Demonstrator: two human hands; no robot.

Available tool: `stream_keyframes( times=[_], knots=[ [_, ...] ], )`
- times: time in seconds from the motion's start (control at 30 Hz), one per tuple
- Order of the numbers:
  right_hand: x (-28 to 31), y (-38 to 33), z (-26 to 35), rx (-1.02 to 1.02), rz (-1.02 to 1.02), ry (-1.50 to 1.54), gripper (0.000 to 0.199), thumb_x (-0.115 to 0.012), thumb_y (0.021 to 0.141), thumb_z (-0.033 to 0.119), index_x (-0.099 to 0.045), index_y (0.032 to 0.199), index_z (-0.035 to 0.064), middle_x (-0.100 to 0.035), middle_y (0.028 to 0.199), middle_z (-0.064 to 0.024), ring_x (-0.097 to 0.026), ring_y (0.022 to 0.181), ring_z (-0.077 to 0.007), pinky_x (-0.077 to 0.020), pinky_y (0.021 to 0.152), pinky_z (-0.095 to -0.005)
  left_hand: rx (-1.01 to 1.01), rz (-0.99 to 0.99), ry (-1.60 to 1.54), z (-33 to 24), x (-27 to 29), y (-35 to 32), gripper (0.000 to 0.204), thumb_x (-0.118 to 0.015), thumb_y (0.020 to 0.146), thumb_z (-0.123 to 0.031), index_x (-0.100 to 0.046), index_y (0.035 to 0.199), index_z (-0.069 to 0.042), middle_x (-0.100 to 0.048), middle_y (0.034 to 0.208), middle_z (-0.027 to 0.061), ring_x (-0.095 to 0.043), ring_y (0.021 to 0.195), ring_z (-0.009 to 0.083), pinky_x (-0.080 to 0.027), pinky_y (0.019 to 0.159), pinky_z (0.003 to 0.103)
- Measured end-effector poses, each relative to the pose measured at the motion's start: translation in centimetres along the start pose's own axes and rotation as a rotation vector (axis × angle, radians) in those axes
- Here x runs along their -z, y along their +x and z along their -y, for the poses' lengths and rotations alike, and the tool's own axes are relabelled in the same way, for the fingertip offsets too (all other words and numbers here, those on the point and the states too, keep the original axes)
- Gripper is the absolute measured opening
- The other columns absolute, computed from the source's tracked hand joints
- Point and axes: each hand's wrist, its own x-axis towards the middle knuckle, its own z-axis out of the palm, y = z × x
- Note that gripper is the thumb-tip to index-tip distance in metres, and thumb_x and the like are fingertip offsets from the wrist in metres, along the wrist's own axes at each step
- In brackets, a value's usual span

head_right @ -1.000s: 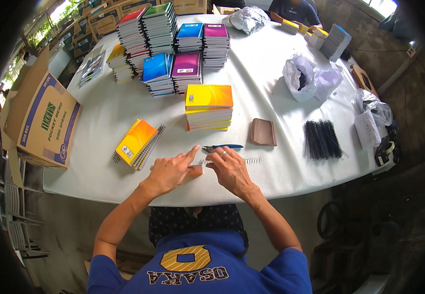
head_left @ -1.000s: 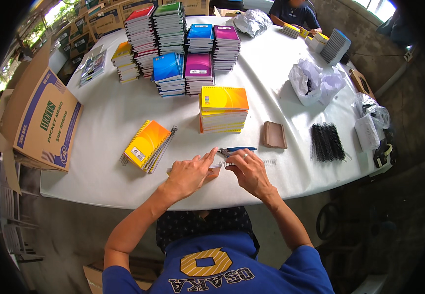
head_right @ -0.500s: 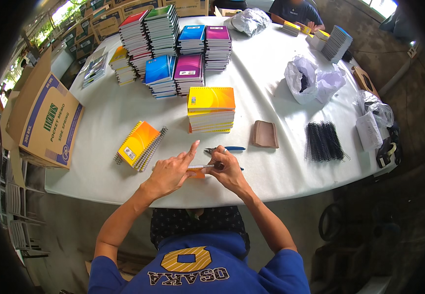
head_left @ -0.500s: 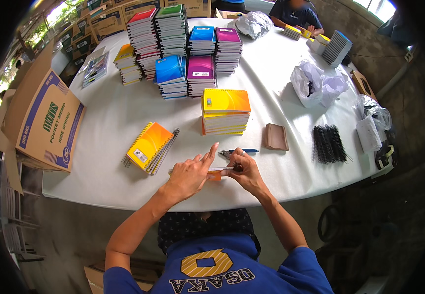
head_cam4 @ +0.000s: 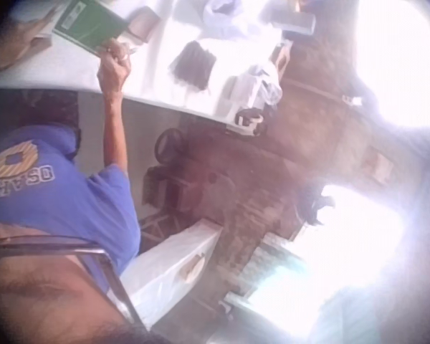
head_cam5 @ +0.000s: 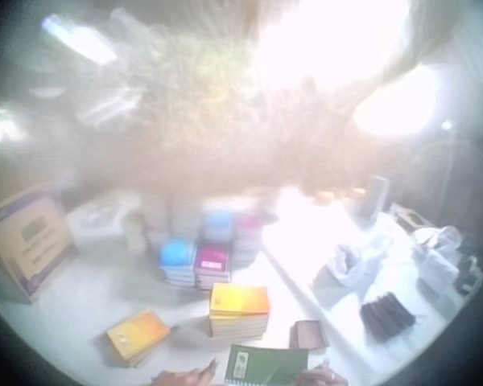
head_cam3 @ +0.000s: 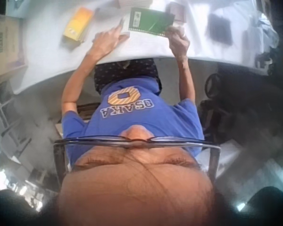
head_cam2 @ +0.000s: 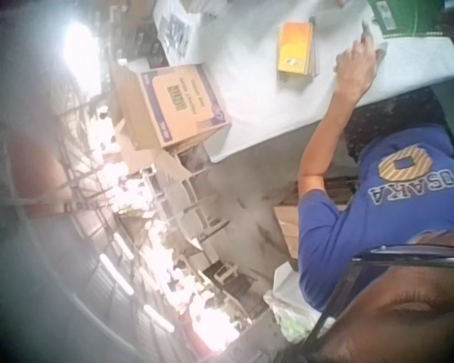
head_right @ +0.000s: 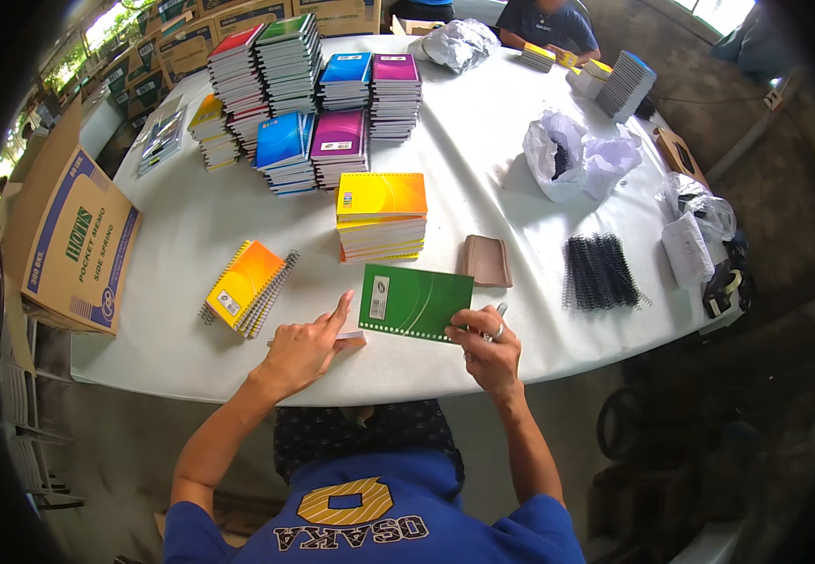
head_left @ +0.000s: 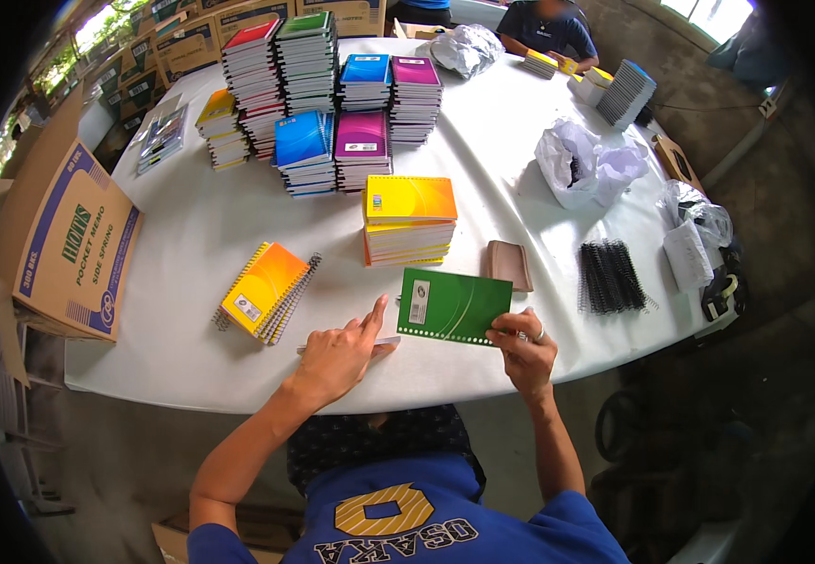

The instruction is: The person is assembling spiral notebooks by hand by threading metal coils through the prepunched holes of paper stacks and covers, and using pliers to trim and bend the ends of the coils.

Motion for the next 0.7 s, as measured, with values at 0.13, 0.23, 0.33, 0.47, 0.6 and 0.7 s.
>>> stream_keyframes(
  times=[0.13,0.23,0.33,0.47,0.6,0.7],
  knots=[
    [0.3,-0.8,-0.1,0.063,-0.032,-0.04,0.037,-0.064,0.058,-0.02,-0.075,0.084,0.0037,-0.066,0.095,-0.0053,-0.058,0.07,-0.0194,-0.046,0.056,-0.0277,-0.025,0.024,0.018,-0.2,0.2,-0.1,0.074,-0.063,0.09,-0.024,-0.026,0.152,-0.006,-0.067,0.101,0.0139,-0.068,0.066,0.0316,-0.055,0.059,0.043],
    [0.5,0.4,-0.7,-0.01,-0.089,-0.062,0.027,-0.066,0.065,-0.019,-0.073,0.079,0.0027,-0.066,0.095,-0.0068,-0.058,0.071,-0.0171,-0.0465,0.056,-0.0263,-0.026,0.027,0.044,-0.5,0.5,-0.3,0.071,-0.063,0.09,-0.023,-0.03,0.151,-0.007,-0.068,0.098,0.0134,-0.068,0.066,0.0317,-0.054,0.059,0.043],
    [0.4,3.8,-3.3,-0.365,-0.268,0.132,0.009,-0.065,0.084,-0.007,-0.064,0.086,0.0013,-0.062,0.085,-0.0039,-0.055,0.072,-0.0082,-0.0432,0.054,-0.0242,-0.041,0.106,0.044,-0.3,0.8,-0.5,0.066,-0.062,0.09,-0.022,-0.035,0.148,-0.009,-0.068,0.093,0.0126,-0.068,0.067,0.0326,-0.054,0.06,0.044],
    [1.7,7.8,-14.4,-0.905,-0.433,0.629,0.012,-0.072,0.083,0.004,-0.061,0.088,0.0015,-0.05,0.068,0.0048,-0.037,0.053,-0.0026,-0.028,0.045,-0.0207,-0.07,0.09,-0.003,-0.2,1.5,-0.3,0.061,-0.061,0.091,-0.023,-0.038,0.147,-0.01,-0.069,0.092,0.0123,-0.068,0.068,0.0333,-0.054,0.061,0.044],
    [4.6,7.2,-25.7,-1.13,-0.237,0.545,0.029,-0.074,0.088,0.019,-0.055,0.089,-0.0023,-0.044,0.064,0.0034,-0.038,0.051,-0.007,-0.0305,0.044,-0.0232,-0.099,0.103,-0.025,-1.0,1.4,0.7,0.06,-0.06,0.093,-0.024,-0.038,0.147,-0.011,-0.07,0.092,0.0121,-0.067,0.068,0.033,-0.053,0.061,0.044],
    [5.0,7.1,-26.3,-1.264,-0.163,0.144,0.039,-0.068,0.093,0.027,-0.053,0.103,-0.0076,-0.052,0.08,-0.0077,-0.051,0.063,-0.015,-0.0416,0.048,-0.0257,-0.093,0.07,-0.023,-1.0,1.3,0.6,0.061,-0.059,0.094,-0.03,-0.038,0.147,-0.011,-0.07,0.09,0.0115,-0.067,0.065,0.0324,-0.053,0.058,0.043]
  ],
)
